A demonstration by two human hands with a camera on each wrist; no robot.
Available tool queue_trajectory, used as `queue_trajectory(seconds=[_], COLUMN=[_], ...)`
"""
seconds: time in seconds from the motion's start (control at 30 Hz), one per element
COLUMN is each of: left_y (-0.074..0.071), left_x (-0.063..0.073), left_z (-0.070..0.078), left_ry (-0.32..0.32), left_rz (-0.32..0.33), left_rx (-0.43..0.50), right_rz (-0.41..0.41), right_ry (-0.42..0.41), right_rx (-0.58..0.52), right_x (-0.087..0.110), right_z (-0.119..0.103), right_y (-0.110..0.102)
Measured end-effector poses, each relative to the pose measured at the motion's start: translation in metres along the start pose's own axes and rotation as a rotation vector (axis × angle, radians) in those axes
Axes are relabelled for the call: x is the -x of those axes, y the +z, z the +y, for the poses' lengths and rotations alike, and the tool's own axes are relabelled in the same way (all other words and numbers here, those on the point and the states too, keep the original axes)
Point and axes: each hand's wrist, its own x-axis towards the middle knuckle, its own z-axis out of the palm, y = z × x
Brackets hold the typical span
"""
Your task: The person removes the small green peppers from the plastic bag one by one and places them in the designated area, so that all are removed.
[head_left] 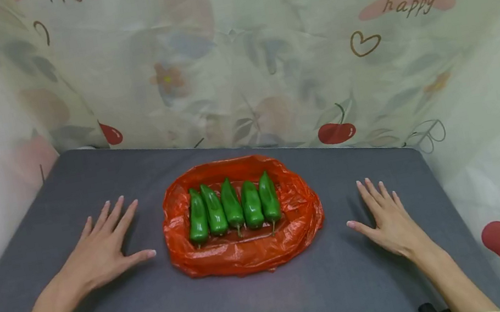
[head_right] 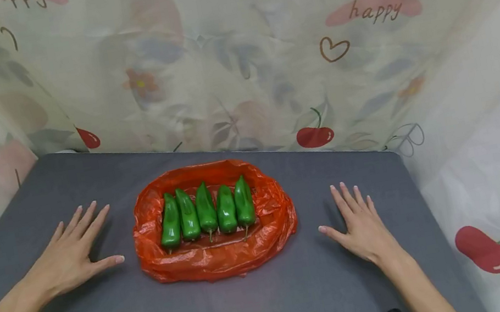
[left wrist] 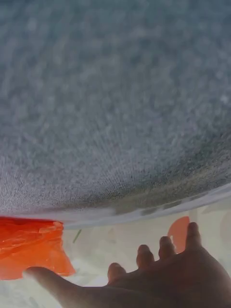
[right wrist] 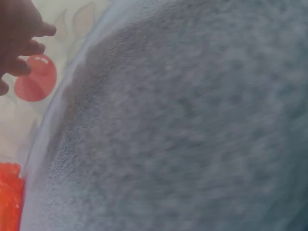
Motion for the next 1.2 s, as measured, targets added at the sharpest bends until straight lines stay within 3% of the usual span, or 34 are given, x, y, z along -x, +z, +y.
queue_trajectory(seconds=[0.17,0.5,0.83,0.93,1.2], left_y=[-0.003,-0.003,0.0,0.001,0.007], left_x=[-0.005,-0.02,-0.03,-0.032,-0.034], left_z=[0.004,0.014,0.021,0.022,0.025], left_ry=[0.035,0.041,0.122,0.152,0.208], left_rz=[-0.017,-0.066,-0.017,-0.002,-0.037], left_rx=[0.06,0.236,0.389,0.424,0.49], right_rz=[0.054,0.115,0.149,0.158,0.144], right_ry=[-0.04,-0.096,-0.153,-0.169,-0.194], right_rx=[-0.034,-0.123,-0.23,-0.292,-0.467], right_x=[-0.004,-0.016,-0.029,-0.031,-0.037], right_z=[-0.004,-0.022,-0.037,-0.041,-0.059], right_y=[-0.001,-0.008,-0.011,-0.011,-0.009])
